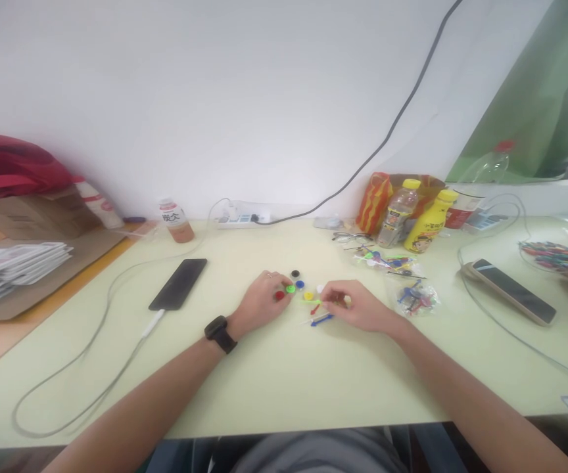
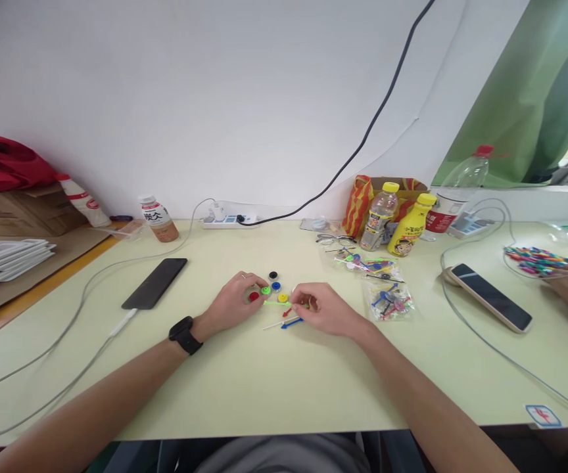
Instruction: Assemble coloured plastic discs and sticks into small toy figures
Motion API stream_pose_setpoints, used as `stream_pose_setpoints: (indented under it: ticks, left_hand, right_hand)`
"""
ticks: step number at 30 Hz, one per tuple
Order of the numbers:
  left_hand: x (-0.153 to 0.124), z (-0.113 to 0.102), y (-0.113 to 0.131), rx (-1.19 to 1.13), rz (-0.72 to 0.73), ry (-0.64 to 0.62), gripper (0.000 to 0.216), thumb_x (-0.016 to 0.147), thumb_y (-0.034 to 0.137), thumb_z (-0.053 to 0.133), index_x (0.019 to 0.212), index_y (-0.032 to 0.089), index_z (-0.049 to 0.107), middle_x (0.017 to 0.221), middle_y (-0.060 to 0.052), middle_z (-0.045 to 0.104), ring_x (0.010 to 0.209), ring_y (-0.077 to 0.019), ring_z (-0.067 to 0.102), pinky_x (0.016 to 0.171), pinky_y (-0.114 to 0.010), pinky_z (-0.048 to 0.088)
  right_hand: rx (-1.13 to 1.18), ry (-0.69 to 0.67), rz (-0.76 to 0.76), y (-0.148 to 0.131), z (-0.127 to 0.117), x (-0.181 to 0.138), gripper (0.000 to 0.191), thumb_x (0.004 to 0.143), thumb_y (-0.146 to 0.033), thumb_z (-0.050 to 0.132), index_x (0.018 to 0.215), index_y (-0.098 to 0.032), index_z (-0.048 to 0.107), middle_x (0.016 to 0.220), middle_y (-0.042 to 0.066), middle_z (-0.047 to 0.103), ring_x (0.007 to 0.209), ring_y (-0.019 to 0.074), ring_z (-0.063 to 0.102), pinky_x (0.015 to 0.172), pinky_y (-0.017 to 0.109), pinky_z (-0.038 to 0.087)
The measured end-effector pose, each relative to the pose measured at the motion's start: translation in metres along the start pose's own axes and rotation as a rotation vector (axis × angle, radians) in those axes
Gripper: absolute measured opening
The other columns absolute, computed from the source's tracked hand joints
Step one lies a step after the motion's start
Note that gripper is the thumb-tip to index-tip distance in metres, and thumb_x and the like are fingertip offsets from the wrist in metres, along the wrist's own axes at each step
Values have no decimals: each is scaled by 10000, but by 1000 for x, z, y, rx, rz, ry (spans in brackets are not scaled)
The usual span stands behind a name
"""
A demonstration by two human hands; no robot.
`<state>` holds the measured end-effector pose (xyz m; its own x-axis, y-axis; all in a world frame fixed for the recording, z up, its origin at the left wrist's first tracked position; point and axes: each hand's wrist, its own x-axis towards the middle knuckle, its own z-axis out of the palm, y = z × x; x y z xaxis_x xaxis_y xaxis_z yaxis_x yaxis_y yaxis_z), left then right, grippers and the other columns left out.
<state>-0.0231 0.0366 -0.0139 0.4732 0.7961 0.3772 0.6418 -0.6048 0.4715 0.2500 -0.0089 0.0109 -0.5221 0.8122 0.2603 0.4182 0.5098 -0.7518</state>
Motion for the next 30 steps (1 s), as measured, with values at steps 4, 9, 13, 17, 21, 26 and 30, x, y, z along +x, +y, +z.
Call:
stream_pose_setpoints:
  ticks: [4, 9, 13, 17, 21, 26, 30]
  left_hand:
    - [0, 1, -2, -42, -23, 13, 173, 919, 322, 653, 1066, 256, 718, 1050, -38, 747, 1026, -258, 652, 909, -415, 552]
    - [1, 1, 1, -84, -4, 148, 266, 934, 245, 652, 1196, 256, 700, 1083, -39, 731, 1056, -236, 645, 963, -403, 529]
    - [2, -1, 8, -110, 18, 213, 187, 951, 242, 646, 1123, 250, 716, 1059, -45, 721, 1055, -233, 637, 950, -388, 516]
    - [0, -2, 14, -173, 17, 238, 151, 924, 275, 690, 1066, 224, 684, 1029, -45, 719, 979, -216, 645, 864, -359, 519]
    - [-1, -2, 18, -377, -22, 198, 152, 909, 302, 720, 970, 197, 628, 941, -25, 701, 814, -159, 645, 769, -302, 529]
    - [-1, 0, 23, -619, -149, 113, 277, 883, 376, 765, 1051, 183, 658, 964, -42, 709, 719, -133, 654, 632, -243, 506]
    - [-3, 3, 24, -749, -245, -14, 334, 854, 406, 802, 1065, 169, 695, 807, -30, 702, 657, -144, 651, 608, -250, 521]
  right_hand:
    - [233, -353, 25, -13, 2, -5, 174, 937, -372, 688, 916, -200, 708, 915, 32, 732, 797, 172, 667, 741, 284, 548]
    - [318, -337, -18, -14, 13, -2, 196, 948, -383, 695, 930, -189, 714, 1032, 71, 754, 1008, 216, 703, 919, 321, 544]
    - [283, -207, -15, -1, 20, 5, 127, 942, -322, 695, 919, -198, 709, 1058, 69, 758, 1026, 227, 697, 969, 349, 521]
    - [284, -117, -4, 13, 24, 9, 77, 923, -278, 703, 923, -202, 710, 1098, 73, 760, 1032, 232, 694, 984, 365, 508]
    - [292, -51, 5, 18, 25, 11, 81, 920, -275, 702, 897, -197, 704, 1105, 90, 760, 1094, 250, 687, 1017, 381, 492]
    - [303, 26, 29, 20, 22, 13, 121, 919, -295, 703, 860, -190, 688, 1117, 101, 750, 1101, 254, 679, 1015, 385, 479]
    - [353, 24, 105, 23, 12, 13, 193, 901, -362, 728, 855, -178, 691, 919, 61, 719, 868, 204, 656, 814, 320, 498]
